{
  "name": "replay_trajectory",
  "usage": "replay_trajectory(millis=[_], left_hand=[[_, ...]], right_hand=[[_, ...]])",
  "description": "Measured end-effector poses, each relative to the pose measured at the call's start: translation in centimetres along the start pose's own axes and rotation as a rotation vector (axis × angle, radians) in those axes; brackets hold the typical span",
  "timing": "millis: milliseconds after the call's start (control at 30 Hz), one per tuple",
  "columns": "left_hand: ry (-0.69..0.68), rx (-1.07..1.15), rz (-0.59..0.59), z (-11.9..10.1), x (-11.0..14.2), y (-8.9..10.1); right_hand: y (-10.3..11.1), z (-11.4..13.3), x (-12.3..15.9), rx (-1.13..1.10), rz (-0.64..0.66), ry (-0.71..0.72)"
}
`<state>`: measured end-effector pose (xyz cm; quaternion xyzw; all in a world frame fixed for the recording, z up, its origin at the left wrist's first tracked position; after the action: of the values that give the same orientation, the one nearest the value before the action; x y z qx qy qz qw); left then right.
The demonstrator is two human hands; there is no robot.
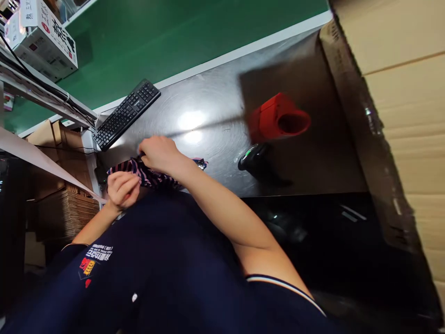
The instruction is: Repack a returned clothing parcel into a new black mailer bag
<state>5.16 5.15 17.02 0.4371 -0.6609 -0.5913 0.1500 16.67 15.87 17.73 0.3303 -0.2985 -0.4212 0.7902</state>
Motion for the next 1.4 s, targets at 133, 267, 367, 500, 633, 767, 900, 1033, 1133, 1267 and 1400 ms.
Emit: replay_trajectory(millis=[133, 267, 367, 500, 633, 767, 900, 1033, 1133, 1267, 1400], left_hand=[[0.408, 0.051, -0.205, 2.4, -1.5, 1.2], [0.472, 0.176, -0.207, 2.5, -4.7, 0.9], [0.412, 0.381, -0.162, 2.3, -5.6, 0.3], [0.315, 0.544, -0.208, 2.0, -5.0, 0.5], [0.293, 0.59, -0.23, 2.3, -4.5, 0.4], [0.29, 0.596, -0.221, 2.5, -4.4, 0.4], [0.262, 0.602, -0.198, 2.3, -4.5, 0.5], [0.238, 0.569, -0.165, 2.0, -4.4, 0.6], [0.16, 0.512, -0.141, 1.3, -4.5, 0.8], [0.024, 0.466, -0.099, -0.3, -4.4, 1.5], [-0.015, 0.244, -0.181, -2.2, -4.0, 3.4]], right_hand=[[1.1, 1.1, 0.3, 0.049, 0.133, 0.001], [2.3, 1.2, 0.9, 0.155, 0.242, 0.019], [2.2, 0.7, 1.6, 0.141, 0.364, 0.054], [1.9, -0.1, 1.8, 0.035, 0.434, 0.105], [0.9, -0.5, 1.3, -0.166, 0.469, 0.189], [-0.4, -1.3, 1.0, -0.36, 0.526, 0.23], [-0.4, -1.5, 1.0, -0.386, 0.507, 0.235], [1.0, -0.5, 2.2, -0.23, 0.425, 0.199], [2.0, -0.5, 3.9, 0.083, 0.358, 0.045], [2.9, -1.0, 6.4, 0.307, 0.312, -0.142], [2.8, -0.5, 6.9, 0.227, 0.308, -0.126]])
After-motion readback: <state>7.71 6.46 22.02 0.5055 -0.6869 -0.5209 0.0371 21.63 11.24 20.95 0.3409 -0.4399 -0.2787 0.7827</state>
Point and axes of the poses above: each hand's wrist, its own x-axis away from the middle knuckle, its own y-axis out of the back of the hand, z = x × y, the point moved 10 cm from there along -x, towards the middle knuckle
